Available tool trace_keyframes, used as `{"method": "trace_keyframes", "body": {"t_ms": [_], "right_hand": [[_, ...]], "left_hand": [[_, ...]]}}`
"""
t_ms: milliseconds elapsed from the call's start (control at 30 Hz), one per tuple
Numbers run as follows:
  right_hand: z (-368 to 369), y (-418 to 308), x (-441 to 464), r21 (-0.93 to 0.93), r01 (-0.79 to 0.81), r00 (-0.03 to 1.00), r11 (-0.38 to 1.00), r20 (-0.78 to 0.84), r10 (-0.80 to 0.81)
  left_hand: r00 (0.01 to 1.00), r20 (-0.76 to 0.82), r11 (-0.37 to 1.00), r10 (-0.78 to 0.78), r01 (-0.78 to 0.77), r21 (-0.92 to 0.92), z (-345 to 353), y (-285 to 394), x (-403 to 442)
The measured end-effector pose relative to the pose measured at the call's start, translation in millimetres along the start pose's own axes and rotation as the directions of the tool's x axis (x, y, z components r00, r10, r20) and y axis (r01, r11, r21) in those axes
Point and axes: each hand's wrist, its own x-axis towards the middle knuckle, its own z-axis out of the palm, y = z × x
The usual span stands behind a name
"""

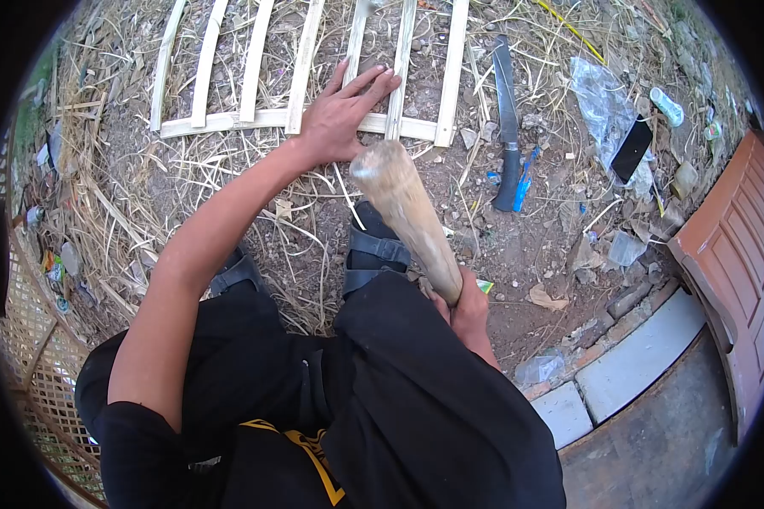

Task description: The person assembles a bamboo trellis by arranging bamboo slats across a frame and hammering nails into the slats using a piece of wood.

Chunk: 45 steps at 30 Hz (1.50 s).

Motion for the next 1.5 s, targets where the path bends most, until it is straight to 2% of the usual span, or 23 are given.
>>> {"method": "trace_keyframes", "body": {"t_ms": [67, 133, 167, 300, 400, 433, 467, 500, 567, 767, 833, 867, 933, 967, 1033, 1067, 1100, 1167, 1200, 1300, 1367, 1433, 1500], "right_hand": [[0, 2, 12, 0.007, 0.072, 0.996, 0.997, -0.048, -0.072], [6, 4, 34, -0.244, -0.240, 0.952, 0.940, 0.129, 0.277], [4, 4, 37, -0.246, -0.238, 0.953, 0.940, 0.127, 0.275], [-2, -9, 36, -0.023, -0.176, 0.984, 0.984, -0.017, 0.175], [-2, -16, 28, 0.063, 0.122, 0.976, 0.991, -0.189, -0.108], [4, -15, 31, 0.062, 0.119, 0.976, 0.991, -0.189, -0.105], [10, -13, 37, -0.097, -0.079, 0.997, 0.992, 0.006, 0.080], [15, -9, 44, -0.285, -0.237, 0.943, 0.929, 0.162, 0.290], [15, -6, 54, -0.280, -0.135, 0.974, 0.950, 0.140, 0.180], [-3, -8, 24, -0.193, -0.140, 0.986, 0.971, 0.060, 0.155], [-4, -8, 16, 0.050, -0.198, 0.979, 0.979, -0.046, 0.201], [3, -7, 13, 0.053, -0.199, 0.979, 0.979, -0.044, 0.201], [21, -9, 6, 0.359, -0.233, 0.940, 0.904, -0.155, 0.304], [23, -7, 10, 0.358, -0.228, 0.940, 0.906, -0.163, 0.301], [24, -9, 33, -0.116, -0.251, 0.965, 0.961, 0.050, 0.258], [22, -11, 37, 0.003, -0.376, 0.924, 0.926, 0.074, 0.375], [17, -17, 40, 0.005, -0.372, 0.926, 0.928, 0.071, 0.370], [8, -33, 36, 0.307, -0.339, 0.930, 0.889, -0.032, 0.366], [4, -37, 31, 0.337, -0.349, 0.923, 0.874, -0.039, 0.383], [11, -23, 14, 0.273, -0.220, 0.961, 0.937, -0.107, 0.256], [12, -25, 8, 0.203, -0.276, 0.954, 0.940, -0.061, 0.293], [17, -25, 3, 0.130, -0.334, 0.940, 0.933, -0.021, 0.340], [26, -18, -3, 0.160, -0.343, 0.929, 0.925, -0.087, 0.360]], "left_hand": [[1.000, 0.009, 1.000, -0.003, 0.003, 0.017, 0, 0, -1], [1.000, 0.011, 0.999, 0.002, -0.002, 0.034, -2, 1, 1], [1.000, 0.025, 1.000, -0.001, 0.000, 0.022, -3, 2, 1], [0.999, -0.025, 0.999, 0.035, -0.036, -0.020, -3, -1, 1], [1.000, 0.002, 1.000, -0.005, 0.005, -0.016, -1, 0, 1], [1.000, 0.012, 1.000, -0.013, 0.013, -0.015, 0, 0, 1], [1.000, 0.012, 1.000, -0.010, 0.011, -0.022, 1, 1, 0], [1.000, -0.008, 0.999, -0.010, 0.010, -0.035, 0, 2, 1], [0.999, -0.049, 0.999, -0.007, 0.004, -0.049, -3, -2, 3], [0.999, -0.008, 0.999, -0.037, 0.037, -0.031, -2, 0, 3], [0.999, -0.033, 0.998, -0.018, 0.016, -0.062, 0, 0, 1], [0.999, -0.030, 0.998, -0.019, 0.017, -0.061, -1, -1, 0], [0.999, -0.040, 1.000, -0.005, 0.004, -0.022, -2, 0, 1], [0.999, -0.047, 1.000, 0.001, -0.002, -0.020, -3, 0, 3], [1.000, 0.002, 1.000, 0.001, -0.001, 0.031, -1, -2, 1], [1.000, -0.032, 1.000, 0.001, -0.001, 0.001, 2, -2, 0], [0.999, -0.036, 1.000, 0.002, -0.002, 0.005, 1, -3, 4], [1.000, 0.006, 0.999, -0.011, 0.011, 0.036, -2, 1, 1], [1.000, 0.013, 1.000, -0.005, 0.005, 0.028, 0, 4, -1], [0.999, 0.035, 0.997, -0.023, 0.020, 0.070, -2, 1, 2], [0.996, 0.086, 0.997, -0.033, 0.027, 0.069, -6, 1, 2], [0.995, -0.076, 0.998, 0.059, -0.059, -0.006, -5, 2, 1], [0.988, -0.150, 1.000, 0.023, -0.024, -0.004, -2, 5, -6]]}}
